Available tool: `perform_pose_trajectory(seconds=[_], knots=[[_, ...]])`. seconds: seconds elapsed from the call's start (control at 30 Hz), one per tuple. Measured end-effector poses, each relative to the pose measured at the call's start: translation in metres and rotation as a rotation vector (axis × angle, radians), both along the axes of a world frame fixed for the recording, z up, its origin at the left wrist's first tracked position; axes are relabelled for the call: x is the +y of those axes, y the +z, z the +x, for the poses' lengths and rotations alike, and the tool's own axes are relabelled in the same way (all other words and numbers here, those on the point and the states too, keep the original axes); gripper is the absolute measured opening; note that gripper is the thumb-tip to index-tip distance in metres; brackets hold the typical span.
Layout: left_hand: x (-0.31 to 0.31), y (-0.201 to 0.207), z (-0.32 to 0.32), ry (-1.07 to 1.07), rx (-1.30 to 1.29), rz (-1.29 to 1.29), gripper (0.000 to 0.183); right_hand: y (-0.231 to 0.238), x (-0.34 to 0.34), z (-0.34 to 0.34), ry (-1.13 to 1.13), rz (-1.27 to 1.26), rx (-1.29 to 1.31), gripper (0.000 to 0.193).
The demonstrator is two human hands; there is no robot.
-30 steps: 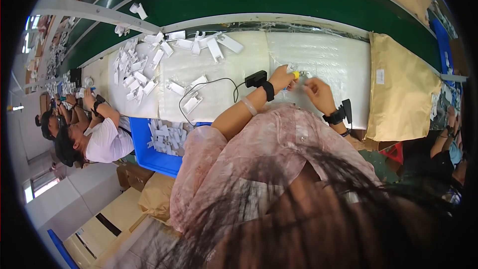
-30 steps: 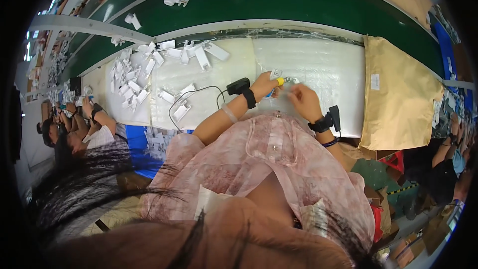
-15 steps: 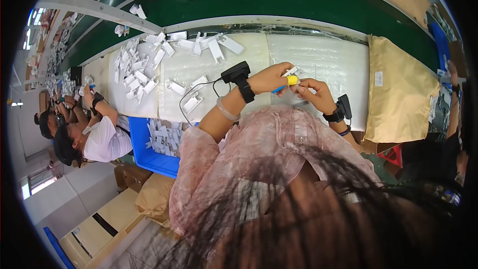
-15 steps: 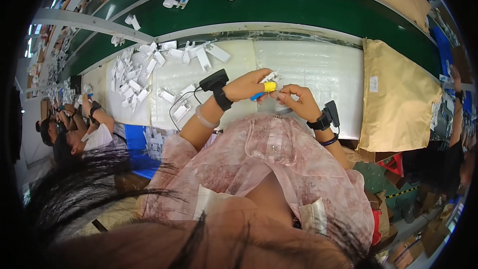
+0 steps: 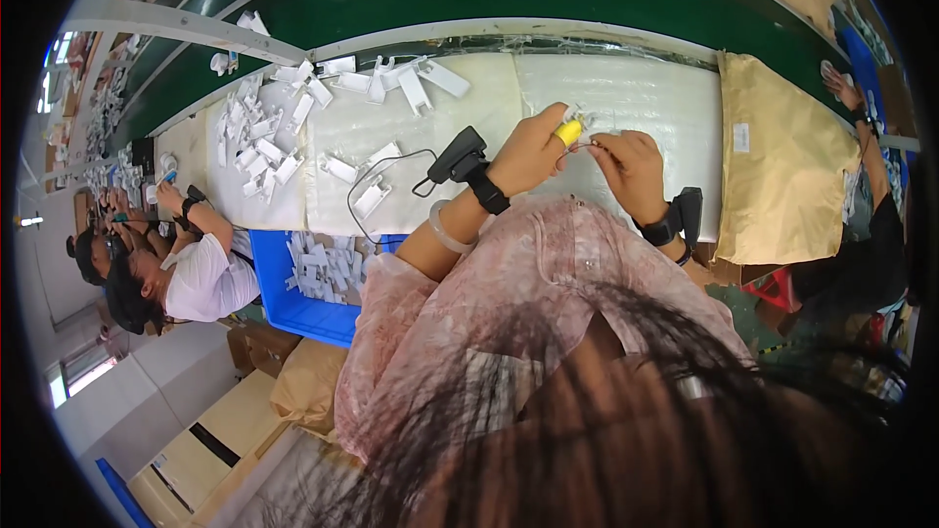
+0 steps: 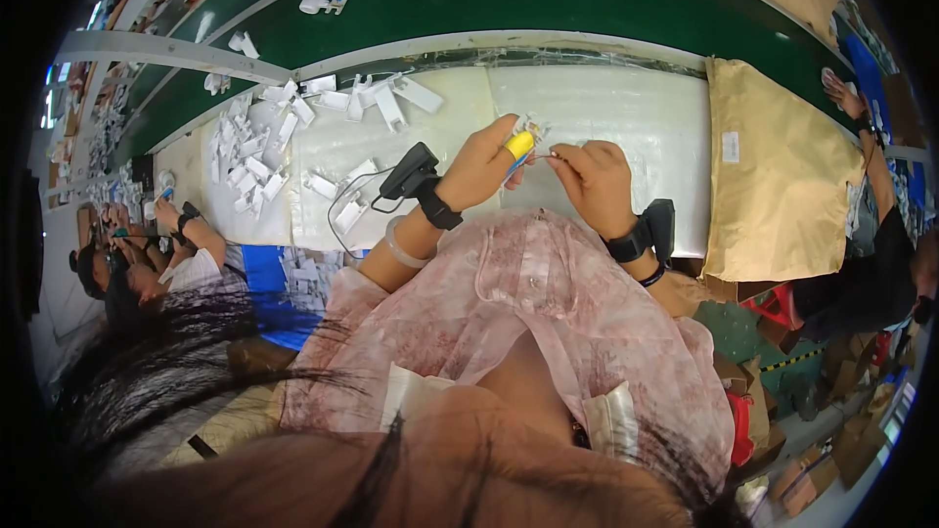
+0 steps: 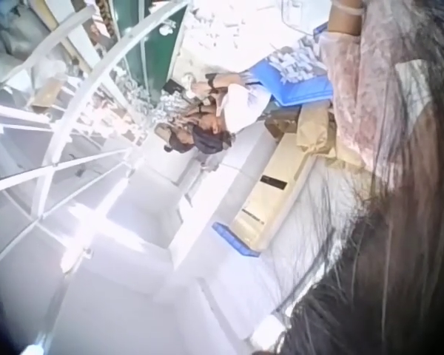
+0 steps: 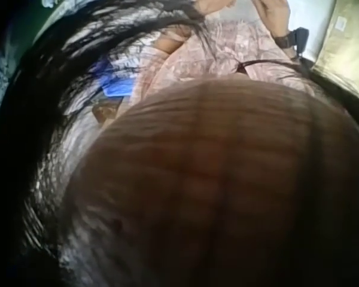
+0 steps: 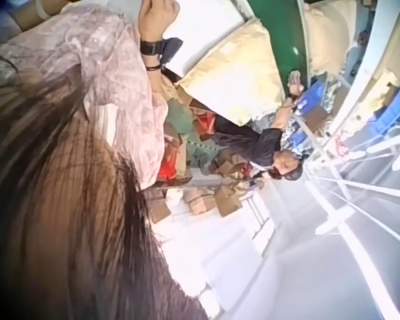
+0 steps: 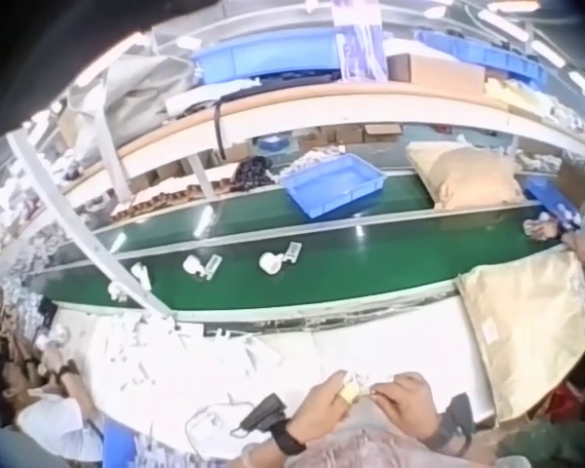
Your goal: The person reaches for a plastic housing from the conveyor belt, fits a battery and a circuit board into it by hand, and places the assembled unit back onto the belt. This process is repeated for several more units throughout the video.
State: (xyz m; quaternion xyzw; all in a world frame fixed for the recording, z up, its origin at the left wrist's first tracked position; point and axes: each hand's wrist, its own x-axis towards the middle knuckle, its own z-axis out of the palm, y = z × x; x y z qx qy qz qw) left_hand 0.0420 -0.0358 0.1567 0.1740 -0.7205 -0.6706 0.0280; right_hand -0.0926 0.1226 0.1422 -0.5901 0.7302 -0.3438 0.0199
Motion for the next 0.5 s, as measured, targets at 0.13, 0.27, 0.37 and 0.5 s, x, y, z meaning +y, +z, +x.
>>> perform_pose_trajectory(seconds=[0.13, 0.27, 0.37, 0.5], knots=[[0.005, -0.003, -0.004, 0.1, 0.003, 0.358, 0.02, -0.01, 0.003, 0.003, -0.152, -0.091, -0.256, 0.018], [0.006, -0.016, -0.003, 0.089, 0.006, 0.386, 0.02, -0.002, 0.0, 0.016, -0.176, -0.144, -0.751, 0.017], [0.007, -0.017, -0.003, 0.096, -0.002, 0.371, 0.023, -0.003, 0.002, 0.018, -0.153, -0.209, -0.734, 0.014], [0.015, -0.01, -0.004, 0.119, 0.025, 0.373, 0.027, -0.005, 0.005, 0.016, -0.123, -0.257, -0.49, 0.011]])
